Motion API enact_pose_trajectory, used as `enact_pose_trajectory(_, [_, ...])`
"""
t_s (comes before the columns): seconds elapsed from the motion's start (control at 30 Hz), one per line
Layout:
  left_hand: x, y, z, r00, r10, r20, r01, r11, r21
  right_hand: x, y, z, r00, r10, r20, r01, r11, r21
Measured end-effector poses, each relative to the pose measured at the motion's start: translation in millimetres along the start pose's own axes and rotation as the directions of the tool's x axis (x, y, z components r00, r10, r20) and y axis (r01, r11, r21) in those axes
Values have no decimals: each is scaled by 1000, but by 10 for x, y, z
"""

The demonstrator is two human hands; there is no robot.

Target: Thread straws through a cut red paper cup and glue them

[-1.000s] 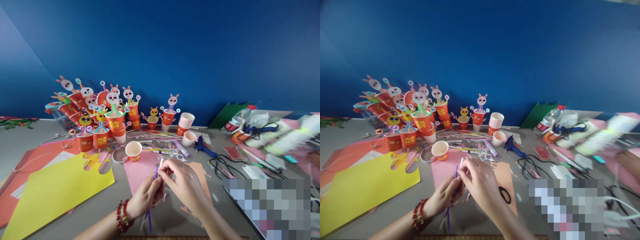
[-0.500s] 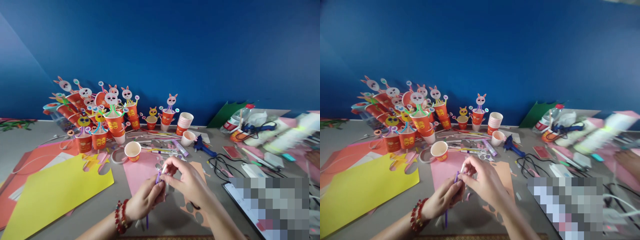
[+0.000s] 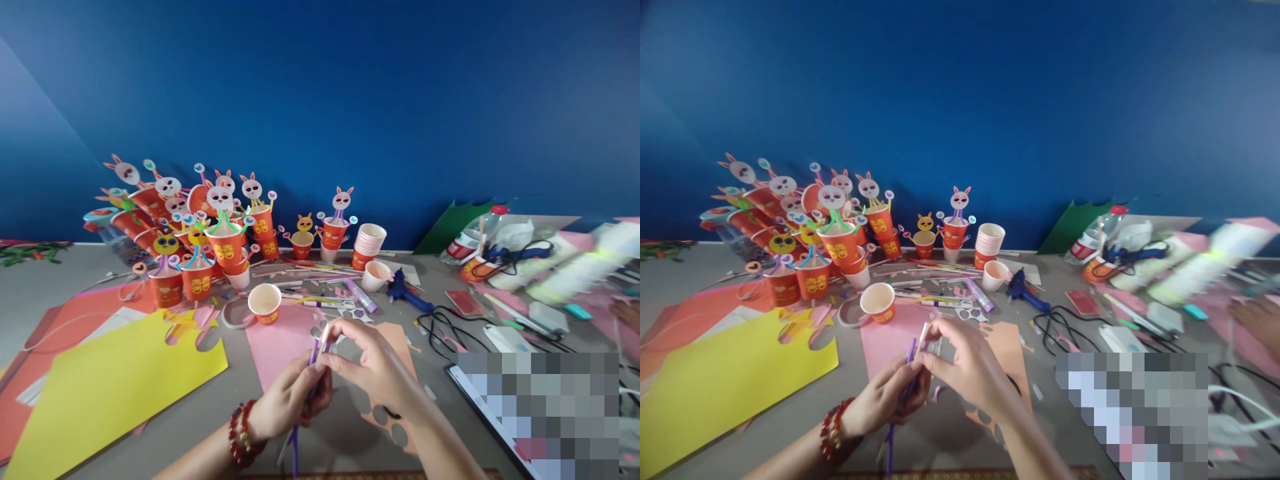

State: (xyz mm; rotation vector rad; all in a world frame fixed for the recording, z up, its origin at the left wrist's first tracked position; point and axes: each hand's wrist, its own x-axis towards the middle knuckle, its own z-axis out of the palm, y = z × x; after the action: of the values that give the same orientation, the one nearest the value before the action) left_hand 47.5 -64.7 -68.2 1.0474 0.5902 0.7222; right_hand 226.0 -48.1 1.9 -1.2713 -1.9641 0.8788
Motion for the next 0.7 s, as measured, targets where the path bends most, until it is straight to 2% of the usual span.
enact_pose_trajectory(0.27, [-10,4,26,1000,-28,-4,28,1000,-4,27,58,50,990,-136,-37,139,986,96])
enact_pose_trajectory(0.57, [-17,50,45,1000,-20,7,19,998,66,70,132,203,992,-123,-41,129,963,235])
enact_pose_trajectory(0.7, [-21,54,44,999,-39,23,38,999,37,62,141,223,992,-115,-56,126,956,264])
